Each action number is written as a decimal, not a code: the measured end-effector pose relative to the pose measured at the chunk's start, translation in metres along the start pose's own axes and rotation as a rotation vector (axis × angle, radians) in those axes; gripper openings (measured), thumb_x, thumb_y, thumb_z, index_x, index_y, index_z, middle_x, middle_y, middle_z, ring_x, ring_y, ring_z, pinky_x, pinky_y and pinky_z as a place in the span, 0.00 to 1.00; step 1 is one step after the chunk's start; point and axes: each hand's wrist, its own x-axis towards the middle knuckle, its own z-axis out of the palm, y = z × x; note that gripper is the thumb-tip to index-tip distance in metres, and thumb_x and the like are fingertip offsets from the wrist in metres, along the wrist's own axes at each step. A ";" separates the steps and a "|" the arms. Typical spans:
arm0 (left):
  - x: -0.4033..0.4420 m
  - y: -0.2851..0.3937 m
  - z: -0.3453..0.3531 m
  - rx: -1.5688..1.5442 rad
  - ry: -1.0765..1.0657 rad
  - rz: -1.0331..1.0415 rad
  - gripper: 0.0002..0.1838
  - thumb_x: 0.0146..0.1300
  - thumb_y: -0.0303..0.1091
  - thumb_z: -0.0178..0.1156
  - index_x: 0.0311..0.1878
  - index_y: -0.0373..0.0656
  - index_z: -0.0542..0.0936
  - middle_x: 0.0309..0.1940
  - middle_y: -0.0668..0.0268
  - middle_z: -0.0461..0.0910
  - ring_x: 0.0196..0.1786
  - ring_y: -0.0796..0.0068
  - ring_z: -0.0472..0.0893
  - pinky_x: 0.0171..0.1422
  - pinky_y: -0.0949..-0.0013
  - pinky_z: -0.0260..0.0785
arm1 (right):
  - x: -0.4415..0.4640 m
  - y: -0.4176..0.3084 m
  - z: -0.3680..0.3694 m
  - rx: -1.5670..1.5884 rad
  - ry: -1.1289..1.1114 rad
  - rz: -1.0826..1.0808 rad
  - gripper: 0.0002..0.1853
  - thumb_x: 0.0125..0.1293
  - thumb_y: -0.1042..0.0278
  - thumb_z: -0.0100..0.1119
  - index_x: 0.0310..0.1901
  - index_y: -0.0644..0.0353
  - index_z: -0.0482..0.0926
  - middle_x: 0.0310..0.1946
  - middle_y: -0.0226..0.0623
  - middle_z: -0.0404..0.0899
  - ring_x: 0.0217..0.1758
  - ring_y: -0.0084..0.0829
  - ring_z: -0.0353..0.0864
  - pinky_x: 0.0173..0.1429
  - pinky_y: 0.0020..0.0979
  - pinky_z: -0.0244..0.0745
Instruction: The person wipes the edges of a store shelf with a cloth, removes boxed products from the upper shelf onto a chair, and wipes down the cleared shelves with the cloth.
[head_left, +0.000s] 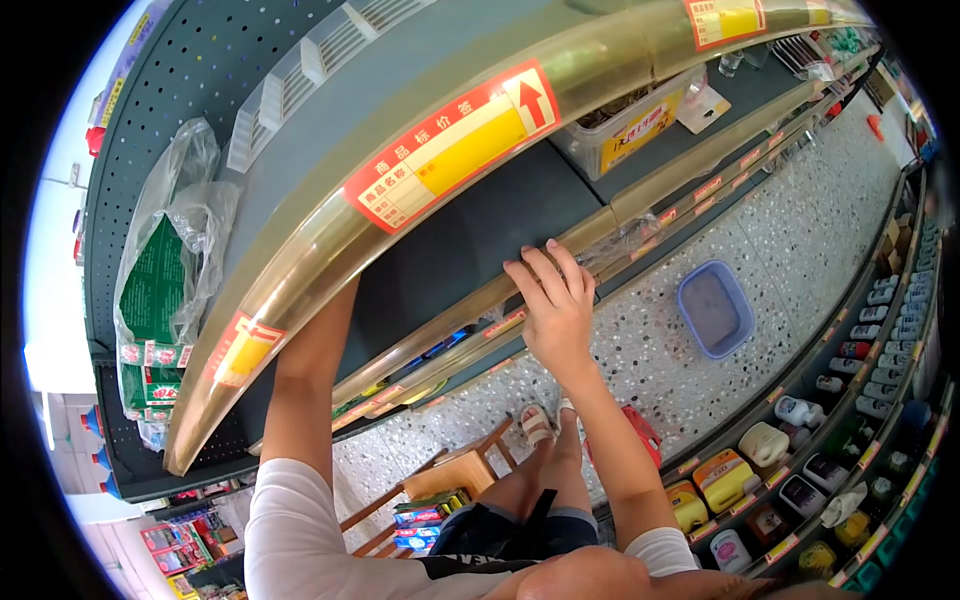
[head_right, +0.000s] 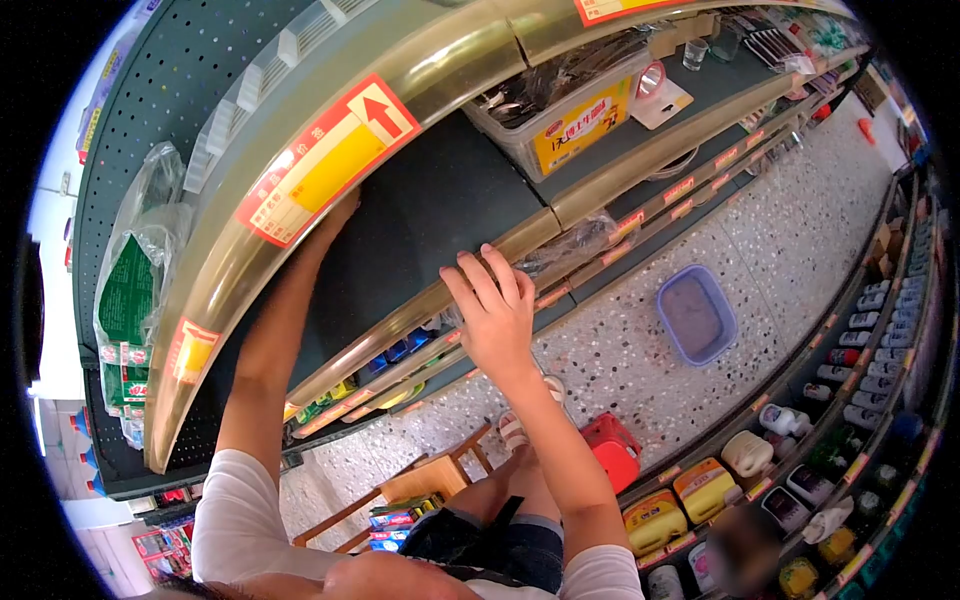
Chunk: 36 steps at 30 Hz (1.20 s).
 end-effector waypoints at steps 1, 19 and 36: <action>0.000 -0.001 0.000 -0.006 0.005 0.003 0.14 0.75 0.38 0.58 0.57 0.42 0.83 0.46 0.63 0.86 0.46 0.72 0.83 0.52 0.67 0.74 | -0.001 0.000 0.001 -0.003 0.007 -0.001 0.26 0.49 0.82 0.60 0.53 0.53 0.82 0.59 0.33 0.77 0.70 0.41 0.69 0.62 0.47 0.64; -0.047 0.072 -0.021 -0.257 -0.299 0.054 0.13 0.70 0.35 0.62 0.54 0.44 0.85 0.44 0.62 0.85 0.45 0.66 0.85 0.50 0.67 0.75 | -0.001 -0.006 0.003 -0.029 0.012 0.017 0.28 0.48 0.85 0.57 0.53 0.54 0.82 0.59 0.34 0.77 0.70 0.44 0.69 0.64 0.45 0.63; -0.080 0.111 -0.064 -0.476 -0.679 0.289 0.13 0.60 0.29 0.69 0.49 0.43 0.87 0.38 0.59 0.84 0.40 0.62 0.85 0.44 0.64 0.76 | -0.001 -0.010 0.001 -0.023 0.014 0.028 0.27 0.49 0.86 0.57 0.53 0.55 0.82 0.59 0.35 0.77 0.70 0.44 0.69 0.66 0.44 0.64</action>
